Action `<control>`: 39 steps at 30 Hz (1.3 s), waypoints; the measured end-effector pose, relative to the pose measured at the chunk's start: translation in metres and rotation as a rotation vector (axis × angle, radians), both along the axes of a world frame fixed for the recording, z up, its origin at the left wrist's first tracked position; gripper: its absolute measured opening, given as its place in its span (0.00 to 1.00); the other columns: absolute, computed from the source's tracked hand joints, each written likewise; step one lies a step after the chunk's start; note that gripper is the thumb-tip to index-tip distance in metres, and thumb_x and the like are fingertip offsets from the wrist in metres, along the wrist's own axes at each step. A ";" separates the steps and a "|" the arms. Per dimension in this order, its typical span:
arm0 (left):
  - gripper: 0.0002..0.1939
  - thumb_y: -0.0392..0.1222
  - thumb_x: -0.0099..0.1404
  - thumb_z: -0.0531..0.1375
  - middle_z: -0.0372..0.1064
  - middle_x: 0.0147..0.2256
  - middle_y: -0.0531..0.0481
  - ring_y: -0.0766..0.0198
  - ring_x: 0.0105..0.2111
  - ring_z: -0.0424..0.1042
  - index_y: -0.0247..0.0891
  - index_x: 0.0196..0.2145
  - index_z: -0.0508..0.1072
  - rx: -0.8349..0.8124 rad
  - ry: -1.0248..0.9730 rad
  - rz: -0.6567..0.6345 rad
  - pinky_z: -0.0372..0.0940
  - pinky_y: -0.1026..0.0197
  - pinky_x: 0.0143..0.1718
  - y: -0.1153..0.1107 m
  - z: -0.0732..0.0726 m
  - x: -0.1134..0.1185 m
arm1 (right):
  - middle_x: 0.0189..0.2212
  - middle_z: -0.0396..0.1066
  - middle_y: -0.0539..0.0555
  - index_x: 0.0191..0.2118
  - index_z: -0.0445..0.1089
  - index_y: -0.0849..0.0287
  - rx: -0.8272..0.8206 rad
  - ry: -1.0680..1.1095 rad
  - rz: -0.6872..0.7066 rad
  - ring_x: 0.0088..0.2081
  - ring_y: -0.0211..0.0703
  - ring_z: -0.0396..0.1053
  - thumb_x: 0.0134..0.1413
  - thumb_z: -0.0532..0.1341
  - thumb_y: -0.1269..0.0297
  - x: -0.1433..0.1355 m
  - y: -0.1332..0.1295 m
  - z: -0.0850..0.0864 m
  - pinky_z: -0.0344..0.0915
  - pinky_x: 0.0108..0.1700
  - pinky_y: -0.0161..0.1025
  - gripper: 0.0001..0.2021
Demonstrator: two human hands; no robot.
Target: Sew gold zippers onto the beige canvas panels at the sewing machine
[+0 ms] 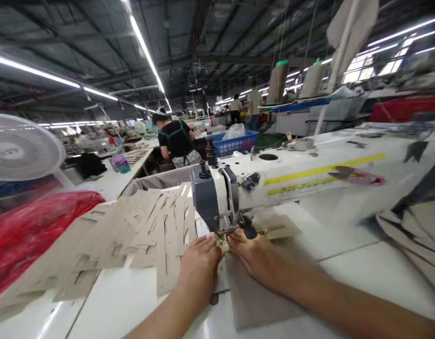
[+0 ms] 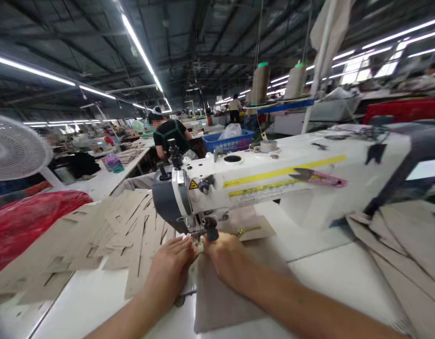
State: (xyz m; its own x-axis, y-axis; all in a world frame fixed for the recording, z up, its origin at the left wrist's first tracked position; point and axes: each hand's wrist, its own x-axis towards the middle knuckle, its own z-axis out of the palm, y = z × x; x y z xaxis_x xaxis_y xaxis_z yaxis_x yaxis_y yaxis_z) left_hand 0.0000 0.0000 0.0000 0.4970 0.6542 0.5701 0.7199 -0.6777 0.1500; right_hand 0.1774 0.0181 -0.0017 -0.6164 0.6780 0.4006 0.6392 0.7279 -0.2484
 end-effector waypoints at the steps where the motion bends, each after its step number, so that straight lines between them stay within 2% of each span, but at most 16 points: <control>1: 0.08 0.26 0.60 0.56 0.75 0.37 0.43 0.55 0.39 0.75 0.35 0.30 0.72 -0.009 0.005 0.012 0.67 0.50 0.44 0.000 0.000 0.000 | 0.34 0.72 0.58 0.35 0.69 0.63 0.021 -0.001 -0.003 0.37 0.45 0.71 0.59 0.47 0.75 0.000 0.000 -0.001 0.66 0.36 0.37 0.13; 5: 0.08 0.26 0.60 0.57 0.75 0.36 0.45 0.56 0.38 0.75 0.36 0.30 0.72 -0.013 0.006 0.029 0.67 0.51 0.44 0.001 -0.001 0.001 | 0.34 0.73 0.57 0.34 0.69 0.61 0.060 -0.002 -0.014 0.35 0.43 0.71 0.59 0.48 0.75 0.001 0.000 -0.001 0.66 0.37 0.37 0.13; 13: 0.07 0.26 0.60 0.57 0.75 0.36 0.46 0.56 0.38 0.75 0.36 0.31 0.71 0.040 0.008 0.023 0.68 0.52 0.44 0.005 -0.005 0.000 | 0.39 0.73 0.58 0.36 0.70 0.61 0.010 0.000 -0.024 0.43 0.46 0.69 0.57 0.50 0.76 -0.001 0.000 0.002 0.66 0.44 0.40 0.11; 23: 0.08 0.30 0.63 0.55 0.76 0.36 0.47 0.57 0.38 0.75 0.37 0.30 0.72 -0.002 0.024 0.073 0.68 0.51 0.44 0.004 0.001 0.000 | 0.36 0.74 0.56 0.33 0.70 0.60 0.004 0.106 -0.001 0.39 0.43 0.70 0.56 0.50 0.76 -0.002 0.005 -0.002 0.65 0.43 0.37 0.12; 29: 0.08 0.31 0.64 0.54 0.76 0.38 0.46 0.56 0.39 0.75 0.37 0.32 0.72 0.007 0.018 0.061 0.68 0.50 0.44 0.003 0.002 0.000 | 0.36 0.73 0.55 0.36 0.70 0.59 0.029 0.154 0.022 0.39 0.43 0.70 0.55 0.51 0.76 0.000 0.005 -0.002 0.65 0.43 0.37 0.12; 39: 0.08 0.31 0.63 0.54 0.75 0.40 0.46 0.56 0.40 0.74 0.38 0.32 0.72 -0.019 0.004 0.080 0.68 0.49 0.45 0.003 -0.002 -0.001 | 0.36 0.73 0.56 0.34 0.70 0.60 0.043 0.112 -0.062 0.39 0.45 0.70 0.56 0.51 0.76 -0.005 0.003 -0.006 0.65 0.44 0.40 0.11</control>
